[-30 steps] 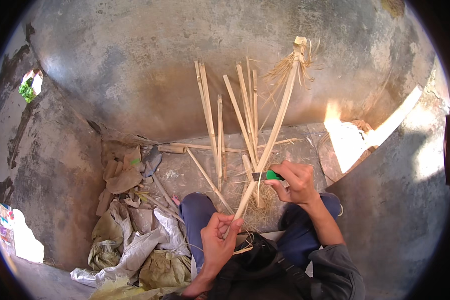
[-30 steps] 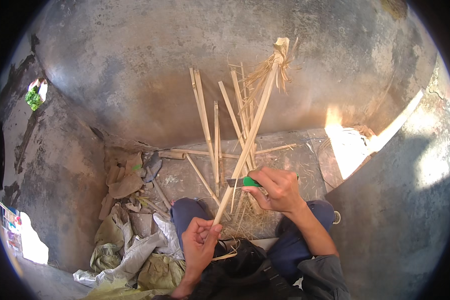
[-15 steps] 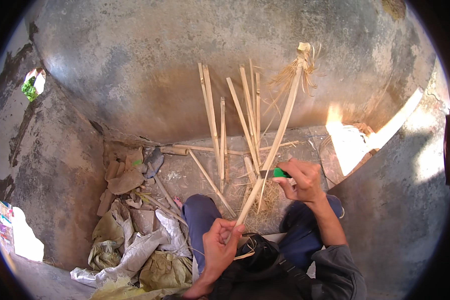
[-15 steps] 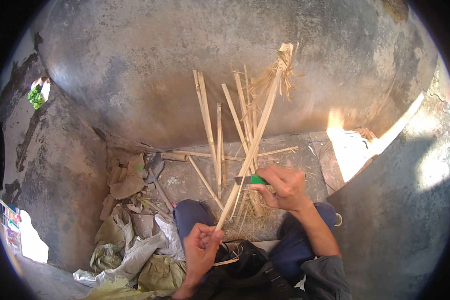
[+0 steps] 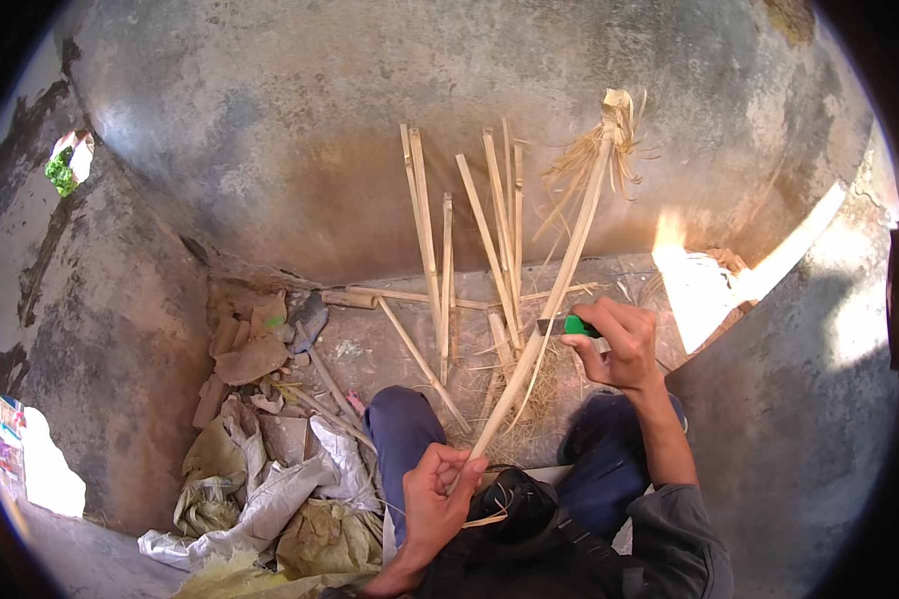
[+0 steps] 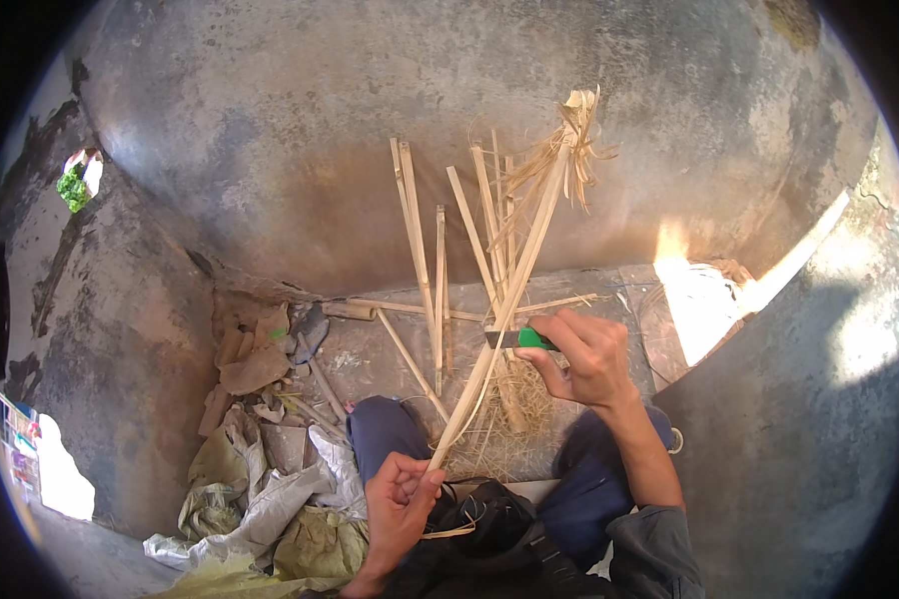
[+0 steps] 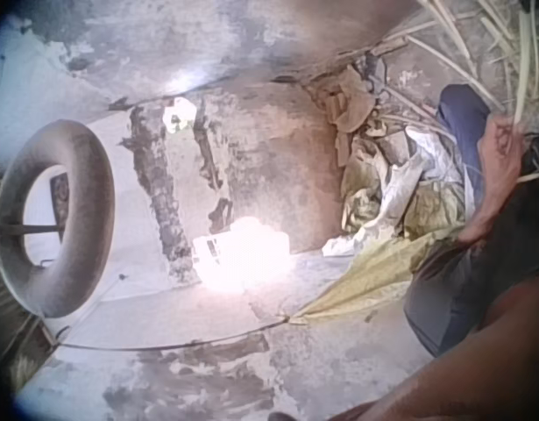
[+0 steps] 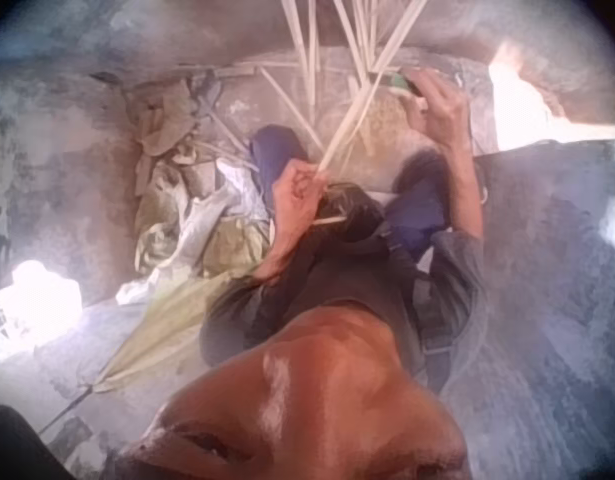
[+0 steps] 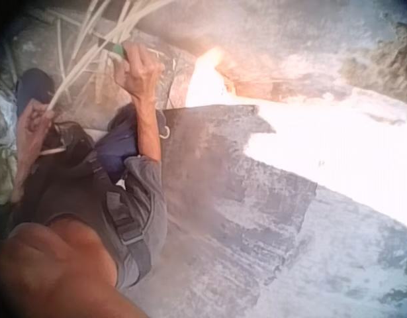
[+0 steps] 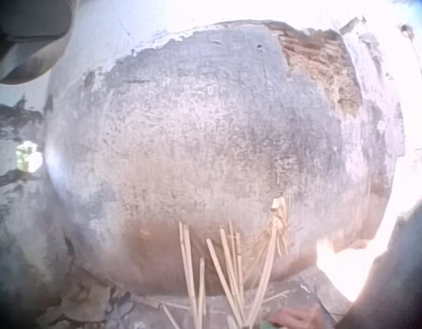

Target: The person shaves a thin bamboo strip using a small knife while sitting on the floor, surrounded by other bamboo pieces and debris.

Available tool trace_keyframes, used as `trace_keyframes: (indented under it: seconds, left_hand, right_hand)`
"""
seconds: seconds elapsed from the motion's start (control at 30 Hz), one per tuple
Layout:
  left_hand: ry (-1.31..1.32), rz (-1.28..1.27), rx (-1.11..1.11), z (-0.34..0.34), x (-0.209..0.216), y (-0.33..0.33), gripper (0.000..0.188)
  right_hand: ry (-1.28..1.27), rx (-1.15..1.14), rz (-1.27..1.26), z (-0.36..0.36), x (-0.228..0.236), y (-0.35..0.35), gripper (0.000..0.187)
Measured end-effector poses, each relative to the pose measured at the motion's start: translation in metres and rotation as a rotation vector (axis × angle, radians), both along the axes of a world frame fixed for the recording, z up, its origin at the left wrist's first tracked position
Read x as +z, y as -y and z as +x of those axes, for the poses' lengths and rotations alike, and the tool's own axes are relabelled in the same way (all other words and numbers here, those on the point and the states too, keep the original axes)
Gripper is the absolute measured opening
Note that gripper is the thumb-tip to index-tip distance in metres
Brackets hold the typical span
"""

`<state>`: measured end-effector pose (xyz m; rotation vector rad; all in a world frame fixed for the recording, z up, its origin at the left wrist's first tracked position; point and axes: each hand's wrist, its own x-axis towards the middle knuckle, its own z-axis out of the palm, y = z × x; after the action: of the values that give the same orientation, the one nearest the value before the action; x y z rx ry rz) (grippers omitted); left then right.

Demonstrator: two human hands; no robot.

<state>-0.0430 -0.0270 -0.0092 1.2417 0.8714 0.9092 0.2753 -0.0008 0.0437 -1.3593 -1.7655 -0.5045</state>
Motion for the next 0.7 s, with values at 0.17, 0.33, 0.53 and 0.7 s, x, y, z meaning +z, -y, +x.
trace_keyframes:
  seconds: [0.17,0.33,0.53,0.7]
  left_hand:
    - [-0.004,-0.010,-0.026,-0.006,0.000,0.001,0.014]
    - [-0.002,-0.126,-0.110,-0.020,-0.015,0.011,0.014]
    - [0.035,-0.172,-0.072,-0.024,-0.019,0.008,0.016]
    - [0.041,-0.111,-0.037,-0.012,-0.014,-0.004,0.017]
  right_hand:
    - [-0.005,0.017,0.003,0.000,0.004,0.000,0.028]
    - [-0.373,-0.333,0.097,0.060,0.011,-0.010,0.025]
    - [-0.325,-0.235,-0.084,0.068,0.018,-0.004,0.020]
    - [-0.347,-0.086,-0.145,0.037,0.003,0.003,0.023]
